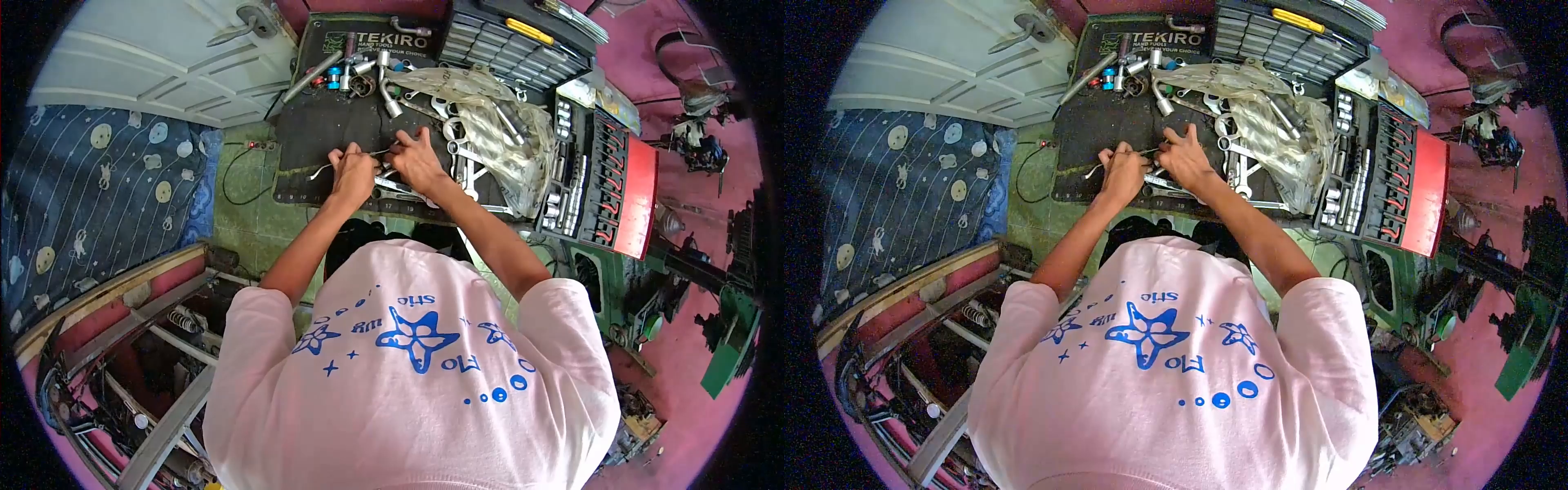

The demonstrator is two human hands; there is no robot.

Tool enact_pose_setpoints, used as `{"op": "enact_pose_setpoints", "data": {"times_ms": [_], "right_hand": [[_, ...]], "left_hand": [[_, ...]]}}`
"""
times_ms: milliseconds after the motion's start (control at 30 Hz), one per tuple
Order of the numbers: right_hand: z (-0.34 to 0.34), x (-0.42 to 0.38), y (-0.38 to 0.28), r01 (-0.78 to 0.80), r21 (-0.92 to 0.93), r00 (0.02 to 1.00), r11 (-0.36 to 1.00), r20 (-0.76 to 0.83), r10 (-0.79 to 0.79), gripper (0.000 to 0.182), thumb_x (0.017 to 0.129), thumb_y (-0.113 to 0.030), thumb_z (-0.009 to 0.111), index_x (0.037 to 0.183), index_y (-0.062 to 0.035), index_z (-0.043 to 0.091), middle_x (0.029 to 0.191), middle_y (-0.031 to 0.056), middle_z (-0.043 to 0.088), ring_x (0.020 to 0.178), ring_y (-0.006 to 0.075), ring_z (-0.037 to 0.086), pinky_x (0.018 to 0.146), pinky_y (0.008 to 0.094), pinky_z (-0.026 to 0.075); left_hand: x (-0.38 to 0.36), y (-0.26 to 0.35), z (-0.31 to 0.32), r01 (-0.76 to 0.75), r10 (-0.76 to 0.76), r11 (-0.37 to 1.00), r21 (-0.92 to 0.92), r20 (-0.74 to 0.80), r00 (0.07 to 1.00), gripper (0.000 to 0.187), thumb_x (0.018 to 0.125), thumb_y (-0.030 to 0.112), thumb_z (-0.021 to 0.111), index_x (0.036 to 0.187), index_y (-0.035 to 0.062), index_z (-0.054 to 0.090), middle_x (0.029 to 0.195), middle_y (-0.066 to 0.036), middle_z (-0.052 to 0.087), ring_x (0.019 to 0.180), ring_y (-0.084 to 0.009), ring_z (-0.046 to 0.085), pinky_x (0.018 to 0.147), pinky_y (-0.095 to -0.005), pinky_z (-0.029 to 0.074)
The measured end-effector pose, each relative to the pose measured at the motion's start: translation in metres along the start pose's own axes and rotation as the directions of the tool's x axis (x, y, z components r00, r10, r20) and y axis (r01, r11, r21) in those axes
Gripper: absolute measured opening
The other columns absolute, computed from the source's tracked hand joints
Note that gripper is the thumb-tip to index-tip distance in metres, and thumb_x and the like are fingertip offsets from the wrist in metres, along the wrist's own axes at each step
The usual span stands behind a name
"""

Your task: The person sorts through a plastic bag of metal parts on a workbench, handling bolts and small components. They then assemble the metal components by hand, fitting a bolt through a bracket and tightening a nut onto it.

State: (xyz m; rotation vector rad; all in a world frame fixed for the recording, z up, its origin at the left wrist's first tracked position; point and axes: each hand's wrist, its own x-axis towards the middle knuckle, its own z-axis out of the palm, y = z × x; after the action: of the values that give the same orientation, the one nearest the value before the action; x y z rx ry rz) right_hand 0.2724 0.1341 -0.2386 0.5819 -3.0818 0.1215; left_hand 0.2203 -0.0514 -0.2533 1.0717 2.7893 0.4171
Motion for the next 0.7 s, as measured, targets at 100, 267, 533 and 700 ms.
{"op": "enact_pose_setpoints", "data": {"times_ms": [100, 267, 533, 700], "right_hand": [[-0.001, -0.004, -0.004, -0.008, -0.004, 0.997, 1.000, -0.079, 0.008, 0.022, 0.074, -0.016, 0.069, 0.095, -0.0165, 0.074, 0.096, -0.0048, 0.067, 0.111, 0.0197, 0.051, 0.092, 0.0531, 0.036], [-0.017, -0.018, -0.004, -0.037, 0.056, 0.985, 0.998, -0.165, 0.046, 0.016, 0.078, -0.018, 0.066, 0.092, -0.0150, 0.074, 0.097, -0.0024, 0.067, 0.108, 0.0202, 0.052, 0.088, 0.0514, 0.037], [-0.004, -0.029, 0.012, -0.083, 0.084, 0.990, 0.993, -0.105, 0.092, 0.029, 0.079, -0.014, 0.067, 0.106, -0.0189, 0.075, 0.100, -0.0031, 0.068, 0.111, 0.0219, 0.053, 0.097, 0.0558, 0.036], [-0.003, -0.030, 0.019, -0.071, 0.021, 0.996, 0.997, -0.058, 0.072, 0.027, 0.082, -0.014, 0.064, 0.106, -0.0200, 0.076, 0.101, -0.0030, 0.069, 0.112, 0.0207, 0.053, 0.102, 0.0591, 0.034]], "left_hand": [[-0.002, -0.002, -0.006, -0.015, 0.015, 1.000, -0.015, -0.001, 1.000, 0.013, 0.079, 0.019, 0.076, 0.090, 0.0154, 0.082, 0.082, -0.005, 0.070, 0.099, -0.0254, 0.054, 0.085, -0.0468, 0.029], [-0.007, 0.013, -0.049, 0.137, -0.126, 0.990, -0.046, 0.181, 0.975, 0.021, 0.077, 0.018, 0.080, 0.096, 0.0094, 0.081, 0.091, -0.012, 0.073, 0.105, -0.0269, 0.056, 0.091, -0.0477, 0.031], [-0.025, -0.003, -0.033, 0.072, -0.070, 0.997, -0.012, 0.132, 0.989, 0.031, 0.075, 0.019, 0.083, 0.105, 0.0094, 0.080, 0.095, -0.007, 0.074, 0.110, -0.0258, 0.054, 0.094, -0.0494, 0.030], [-0.023, -0.001, -0.031, 0.012, -0.011, 1.000, -0.007, 0.100, 0.995, 0.029, 0.080, 0.016, 0.078, 0.108, 0.0108, 0.078, 0.102, -0.004, 0.072, 0.122, -0.0251, 0.052, 0.098, -0.0533, 0.027]]}}
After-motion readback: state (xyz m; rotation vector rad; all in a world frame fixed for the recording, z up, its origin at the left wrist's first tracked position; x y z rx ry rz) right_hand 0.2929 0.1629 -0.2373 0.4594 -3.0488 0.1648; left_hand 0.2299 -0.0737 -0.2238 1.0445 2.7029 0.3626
